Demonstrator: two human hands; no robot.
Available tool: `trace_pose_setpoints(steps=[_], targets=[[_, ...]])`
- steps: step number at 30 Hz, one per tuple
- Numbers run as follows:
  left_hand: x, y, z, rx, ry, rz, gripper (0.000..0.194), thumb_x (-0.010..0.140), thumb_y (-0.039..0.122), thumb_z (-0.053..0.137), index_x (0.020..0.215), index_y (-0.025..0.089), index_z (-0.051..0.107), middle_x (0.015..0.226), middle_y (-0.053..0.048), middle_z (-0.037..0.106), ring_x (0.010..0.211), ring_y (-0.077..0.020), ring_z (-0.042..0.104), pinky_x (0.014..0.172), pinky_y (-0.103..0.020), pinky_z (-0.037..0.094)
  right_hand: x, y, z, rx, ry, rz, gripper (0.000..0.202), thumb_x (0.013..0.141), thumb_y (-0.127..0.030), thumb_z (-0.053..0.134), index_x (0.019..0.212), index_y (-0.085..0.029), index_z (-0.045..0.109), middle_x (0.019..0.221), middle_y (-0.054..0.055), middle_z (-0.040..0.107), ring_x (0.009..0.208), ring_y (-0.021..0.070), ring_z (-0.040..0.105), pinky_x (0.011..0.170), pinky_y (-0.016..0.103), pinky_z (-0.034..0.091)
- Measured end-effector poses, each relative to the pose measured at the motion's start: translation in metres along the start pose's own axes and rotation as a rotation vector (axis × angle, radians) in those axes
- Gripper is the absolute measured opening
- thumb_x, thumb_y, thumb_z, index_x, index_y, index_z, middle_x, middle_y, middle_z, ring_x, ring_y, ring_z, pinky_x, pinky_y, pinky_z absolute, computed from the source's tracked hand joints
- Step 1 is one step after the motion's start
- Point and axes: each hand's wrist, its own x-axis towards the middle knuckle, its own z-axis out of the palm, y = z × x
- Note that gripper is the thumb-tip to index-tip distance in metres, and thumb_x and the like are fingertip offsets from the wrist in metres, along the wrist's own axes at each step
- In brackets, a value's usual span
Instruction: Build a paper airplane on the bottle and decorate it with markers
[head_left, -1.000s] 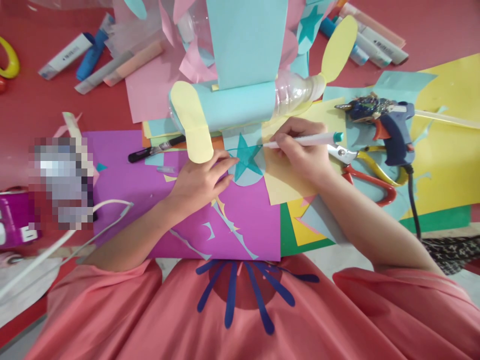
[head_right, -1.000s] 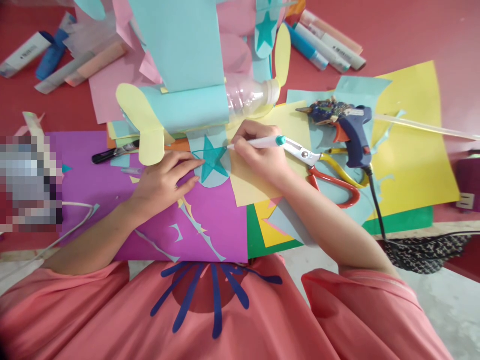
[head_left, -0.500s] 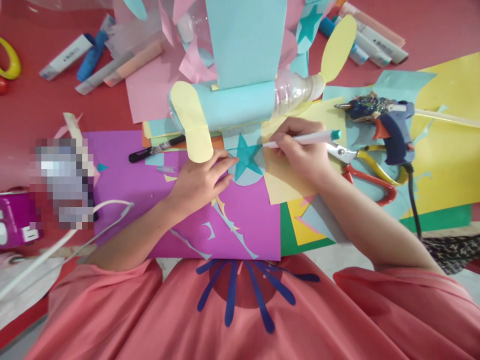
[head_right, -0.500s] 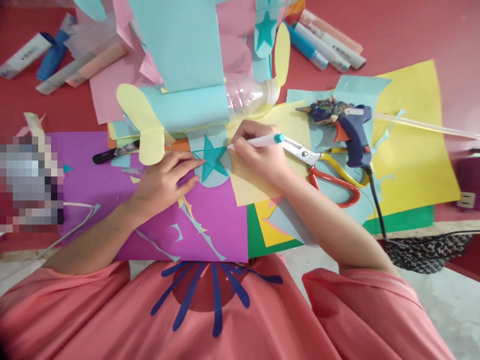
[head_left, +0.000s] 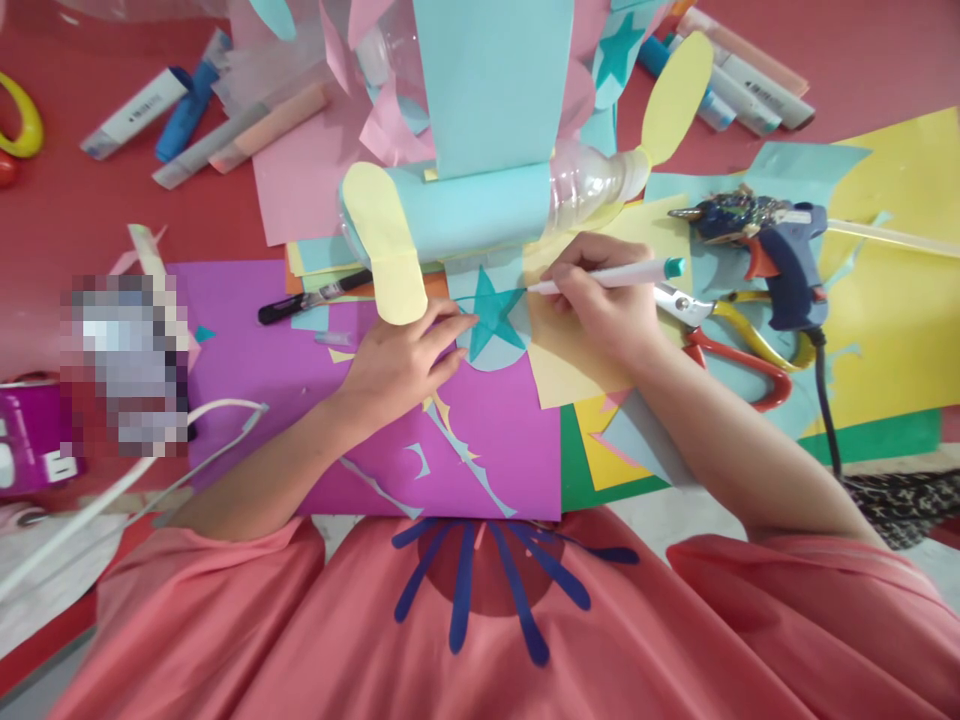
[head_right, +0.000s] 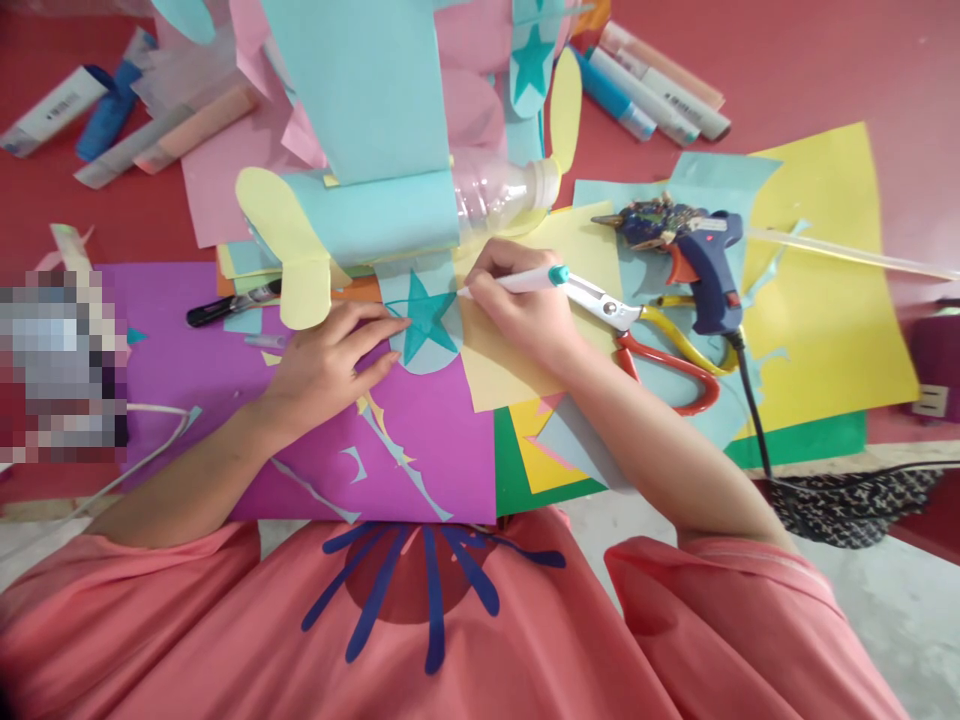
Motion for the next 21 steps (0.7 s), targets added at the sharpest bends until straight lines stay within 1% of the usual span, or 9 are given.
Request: trace_pose_setpoints(steps=[3,7,10,13,15,18,21], targets=[[0.0001,-0.0003,0.0009,-0.005,-0.013,-0.007,0.029,0.098,0.025,0.048,0.121,0.016,0.064,0.109,-0.011,0.068,0.096,-0.0230,0.069,0.078,-0.033,0.057,0.0005,0.0000,0.0003,-0.011,-0.019,-0.008,0.018,0.075,-0.015,0.052,0.058,-0.022,0.051,0.055,-0.002,0.053,0.051,0.0115,0.046,0.051,0.029,0.037],[-0.0006,-0.0005,0.0007,0.004,-0.010,-0.008,0.029,0.097,0.024,0.048,0.121,0.016,0.063,0.108,-0.011,0.068,0.097,-0.0231,0.069,0.078,-0.033,0.057,0.0020,-0.0014,0.0007,-0.021,-0.051,-0.022,0.018,0.075,-0.014,0.053,0.058,-0.021,0.052,0.053,-0.003,0.051,0.051,0.0100,0.045,0.053,0.029,0.038],[-0.0006,-0.0005,0.0001,0.008,0.004,0.006,0.028,0.097,0.024,0.049,0.120,0.016,0.063,0.108,-0.011,0.069,0.096,-0.0232,0.069,0.077,-0.033,0.057,0.0014,-0.0023,0.0000,-0.010,-0.023,-0.005,0.019,0.074,-0.013,0.052,0.057,-0.021,0.052,0.054,-0.002,0.052,0.051,0.0098,0.045,0.052,0.028,0.037],[0.0001,0.0001,-0.0003,0.006,0.006,0.008,0.028,0.097,0.024,0.049,0.120,0.016,0.063,0.108,-0.011,0.069,0.095,-0.0231,0.070,0.077,-0.033,0.057,0.0002,-0.0016,-0.0009,0.033,0.021,-0.001,0.022,0.079,-0.019,0.053,0.058,-0.022,0.051,0.054,-0.002,0.052,0.050,0.0101,0.046,0.050,0.028,0.038],[0.0004,0.0007,-0.0010,0.009,0.014,0.010,0.025,0.096,0.023,0.050,0.115,0.017,0.064,0.107,-0.010,0.070,0.096,-0.0233,0.070,0.077,-0.033,0.057,-0.0002,-0.0005,-0.0011,0.055,0.021,-0.009,0.023,0.083,-0.025,0.054,0.060,-0.022,0.052,0.053,-0.002,0.052,0.049,0.0106,0.047,0.051,0.029,0.040],[0.0003,0.0019,-0.0031,0.028,0.039,0.013,0.017,0.095,0.023,0.052,0.104,0.017,0.066,0.103,-0.008,0.073,0.094,-0.0230,0.071,0.076,-0.034,0.057,-0.0001,0.0004,-0.0003,0.099,-0.014,-0.030,0.021,0.085,-0.032,0.058,0.067,-0.022,0.056,0.058,-0.002,0.055,0.052,0.0106,0.050,0.052,0.028,0.042],[-0.0001,0.0029,-0.0058,0.062,0.057,0.040,0.018,0.097,0.024,0.050,0.099,0.019,0.067,0.099,-0.007,0.075,0.090,-0.0222,0.073,0.073,-0.035,0.058,0.0002,-0.0017,0.0016,0.141,-0.104,-0.028,0.015,0.082,-0.033,0.063,0.074,-0.021,0.063,0.068,-0.001,0.061,0.061,0.0115,0.057,0.059,0.028,0.048]])
